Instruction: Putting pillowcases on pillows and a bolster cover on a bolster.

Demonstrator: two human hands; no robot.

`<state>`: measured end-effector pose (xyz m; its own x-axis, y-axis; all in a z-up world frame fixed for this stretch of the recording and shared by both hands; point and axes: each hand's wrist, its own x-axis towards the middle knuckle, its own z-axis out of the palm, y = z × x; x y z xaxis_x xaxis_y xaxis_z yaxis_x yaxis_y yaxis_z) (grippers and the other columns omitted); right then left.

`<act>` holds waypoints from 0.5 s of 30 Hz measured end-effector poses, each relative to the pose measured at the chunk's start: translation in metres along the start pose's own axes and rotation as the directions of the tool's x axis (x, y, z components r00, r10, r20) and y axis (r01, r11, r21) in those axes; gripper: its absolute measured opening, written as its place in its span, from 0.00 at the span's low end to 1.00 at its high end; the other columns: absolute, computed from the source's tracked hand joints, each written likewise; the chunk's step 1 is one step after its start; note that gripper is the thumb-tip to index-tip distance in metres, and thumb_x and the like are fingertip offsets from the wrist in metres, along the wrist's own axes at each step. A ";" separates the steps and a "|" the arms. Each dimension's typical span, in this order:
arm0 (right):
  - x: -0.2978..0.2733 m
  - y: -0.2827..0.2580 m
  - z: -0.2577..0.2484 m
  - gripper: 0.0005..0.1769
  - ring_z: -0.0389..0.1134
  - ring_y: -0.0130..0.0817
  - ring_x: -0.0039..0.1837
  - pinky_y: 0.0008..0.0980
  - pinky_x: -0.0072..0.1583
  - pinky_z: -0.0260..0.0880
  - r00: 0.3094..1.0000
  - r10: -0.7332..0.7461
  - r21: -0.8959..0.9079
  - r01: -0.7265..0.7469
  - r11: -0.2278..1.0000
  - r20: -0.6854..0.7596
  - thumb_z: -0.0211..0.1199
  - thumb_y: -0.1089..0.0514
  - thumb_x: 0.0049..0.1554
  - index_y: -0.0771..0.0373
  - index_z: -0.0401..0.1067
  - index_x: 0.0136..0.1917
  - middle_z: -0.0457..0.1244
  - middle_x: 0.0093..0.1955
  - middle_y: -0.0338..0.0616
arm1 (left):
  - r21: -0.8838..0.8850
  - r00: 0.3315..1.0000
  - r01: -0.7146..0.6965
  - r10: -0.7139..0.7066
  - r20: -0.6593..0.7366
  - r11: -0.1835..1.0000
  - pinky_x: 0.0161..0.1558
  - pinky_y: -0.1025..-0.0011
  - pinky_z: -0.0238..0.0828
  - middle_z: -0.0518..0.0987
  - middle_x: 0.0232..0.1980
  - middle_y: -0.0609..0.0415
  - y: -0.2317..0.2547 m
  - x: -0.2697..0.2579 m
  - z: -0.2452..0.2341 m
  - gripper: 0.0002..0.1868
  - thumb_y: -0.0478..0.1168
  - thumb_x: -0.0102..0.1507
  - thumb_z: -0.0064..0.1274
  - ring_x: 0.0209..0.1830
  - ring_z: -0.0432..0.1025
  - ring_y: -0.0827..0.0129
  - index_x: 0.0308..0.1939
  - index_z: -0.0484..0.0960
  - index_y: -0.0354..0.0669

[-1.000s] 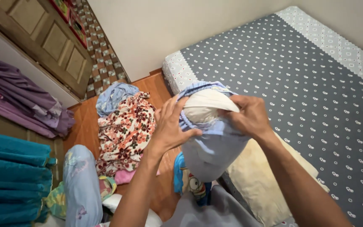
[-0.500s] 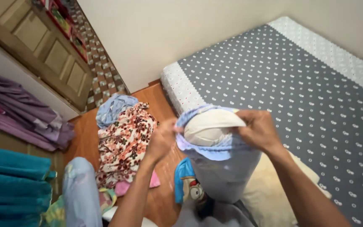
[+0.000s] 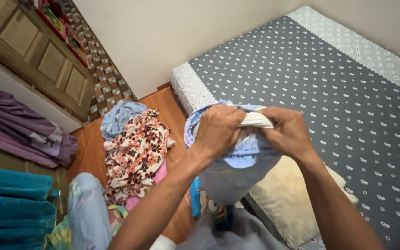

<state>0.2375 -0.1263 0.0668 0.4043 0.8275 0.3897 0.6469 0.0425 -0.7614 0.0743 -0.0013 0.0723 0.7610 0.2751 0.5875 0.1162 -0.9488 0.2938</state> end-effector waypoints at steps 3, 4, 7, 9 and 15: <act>-0.009 -0.023 -0.006 0.24 0.71 0.39 0.53 0.36 0.53 0.71 0.983 -0.171 -0.094 0.164 0.982 -0.069 0.71 0.62 0.49 0.66 0.70 0.58 0.67 0.52 0.50 | -0.025 0.988 -0.019 0.015 -0.153 1.000 0.45 0.56 0.71 0.79 0.34 0.49 0.001 0.005 -0.001 0.06 0.34 0.55 0.56 0.38 0.75 0.52 0.36 0.82 0.43; -0.018 -0.018 -0.001 0.24 0.71 0.39 0.53 0.36 0.53 0.71 0.985 -0.159 -0.090 0.153 0.984 -0.070 0.71 0.62 0.49 0.66 0.70 0.58 0.67 0.52 0.50 | -0.030 0.990 -0.017 0.013 -0.142 0.999 0.45 0.56 0.71 0.79 0.34 0.49 0.005 0.002 -0.008 0.06 0.34 0.55 0.56 0.38 0.75 0.52 0.36 0.82 0.43; -0.036 0.018 0.011 0.25 0.67 0.46 0.51 0.41 0.52 0.67 0.963 -0.191 -0.205 0.151 0.967 -0.189 0.72 0.55 0.52 0.66 0.65 0.57 0.63 0.50 0.52 | -0.064 0.978 0.016 -0.029 -0.205 0.998 0.46 0.57 0.71 0.80 0.34 0.48 0.004 0.004 -0.018 0.09 0.32 0.53 0.53 0.37 0.75 0.52 0.37 0.83 0.42; -0.055 0.065 0.026 0.20 0.69 0.46 0.51 0.41 0.54 0.68 0.976 -0.185 -0.216 0.158 0.964 -0.115 0.68 0.52 0.56 0.63 0.69 0.57 0.65 0.48 0.51 | -0.066 0.969 0.059 -0.073 -0.237 0.996 0.47 0.59 0.72 0.80 0.35 0.48 -0.009 0.000 -0.019 0.11 0.31 0.55 0.50 0.37 0.76 0.54 0.40 0.83 0.42; -0.042 0.092 -0.009 0.23 0.73 0.44 0.54 0.38 0.56 0.73 0.998 -0.023 -0.025 0.025 0.999 0.064 0.67 0.49 0.56 0.64 0.69 0.60 0.68 0.52 0.51 | -0.088 0.970 0.011 -0.032 -0.243 0.996 0.46 0.57 0.70 0.80 0.34 0.49 0.003 0.007 -0.012 0.07 0.33 0.55 0.52 0.38 0.75 0.53 0.35 0.83 0.44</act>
